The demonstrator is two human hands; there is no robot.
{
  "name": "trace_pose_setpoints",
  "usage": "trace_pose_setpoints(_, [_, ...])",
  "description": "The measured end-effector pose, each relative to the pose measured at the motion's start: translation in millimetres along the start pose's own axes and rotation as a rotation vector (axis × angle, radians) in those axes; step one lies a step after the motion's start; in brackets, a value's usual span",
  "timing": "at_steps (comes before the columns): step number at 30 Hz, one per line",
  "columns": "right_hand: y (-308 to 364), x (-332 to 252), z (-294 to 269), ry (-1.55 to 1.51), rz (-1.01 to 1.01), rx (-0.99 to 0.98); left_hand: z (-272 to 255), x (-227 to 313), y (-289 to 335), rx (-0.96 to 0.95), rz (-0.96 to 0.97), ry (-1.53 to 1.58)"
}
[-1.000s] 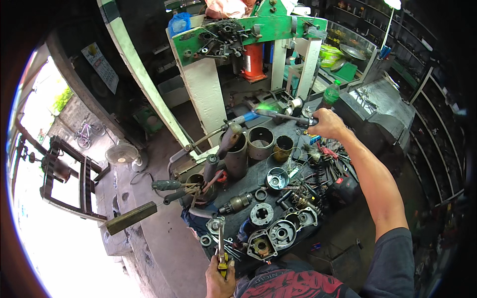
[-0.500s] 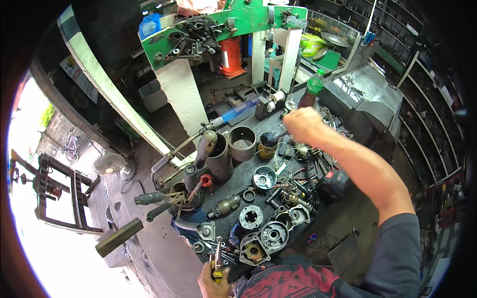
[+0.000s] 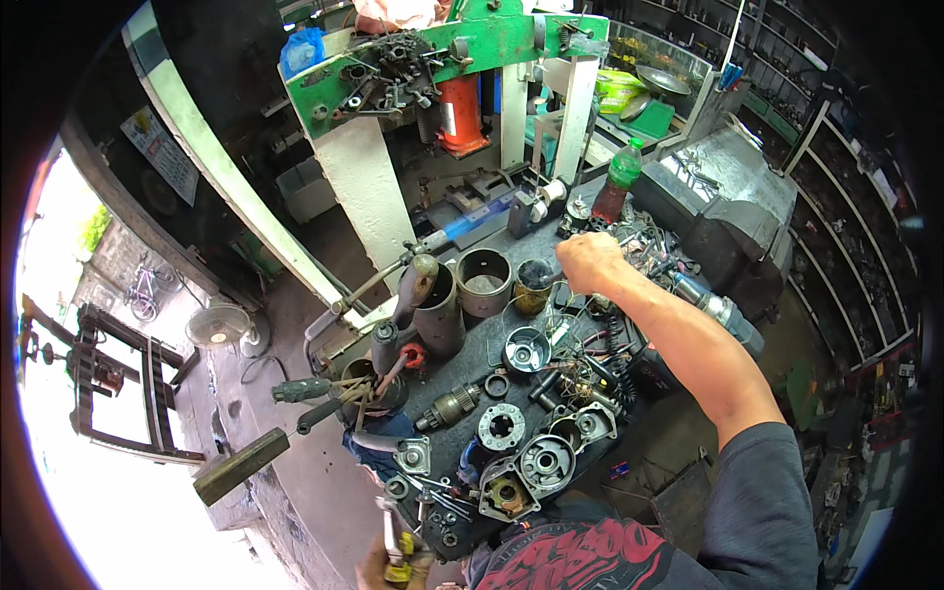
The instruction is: The person uses pliers and a blowtorch to heat and manipulate a small metal component within a disassembled engine casing. They repeatedly heat the part and attempt to adjust it with pliers, then inspect the assembly.
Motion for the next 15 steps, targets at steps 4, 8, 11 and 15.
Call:
trace_pose_setpoints(4, [-0.4,7.5,7.8,-0.066,0.076,-0.031,-8.9,84.6,-39.7,0.165,0.388,-0.127])
trace_pose_setpoints(8, [21.4,16.0,-16.8,-0.145,0.098,0.005,5.2,172.7,-108.7,0.338,0.690,-0.419])
trace_pose_setpoints(11, [63.9,34.5,-43.1,-0.212,0.149,0.110,8.7,190.3,-186.2,0.415,0.466,-0.517])
trace_pose_setpoints(15, [129.3,43.8,-43.8,-0.377,0.287,0.324,21.8,184.7,-246.7,0.359,0.354,-0.790])
Point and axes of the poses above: each hand's wrist, its own y-axis away from the middle knuckle, its own z-axis out of the palm, x = y × z, the point moved 10 cm from there along -y, towards the middle knuckle, and after that the axes turned 11 degrees about y, right-handed, at the moved point
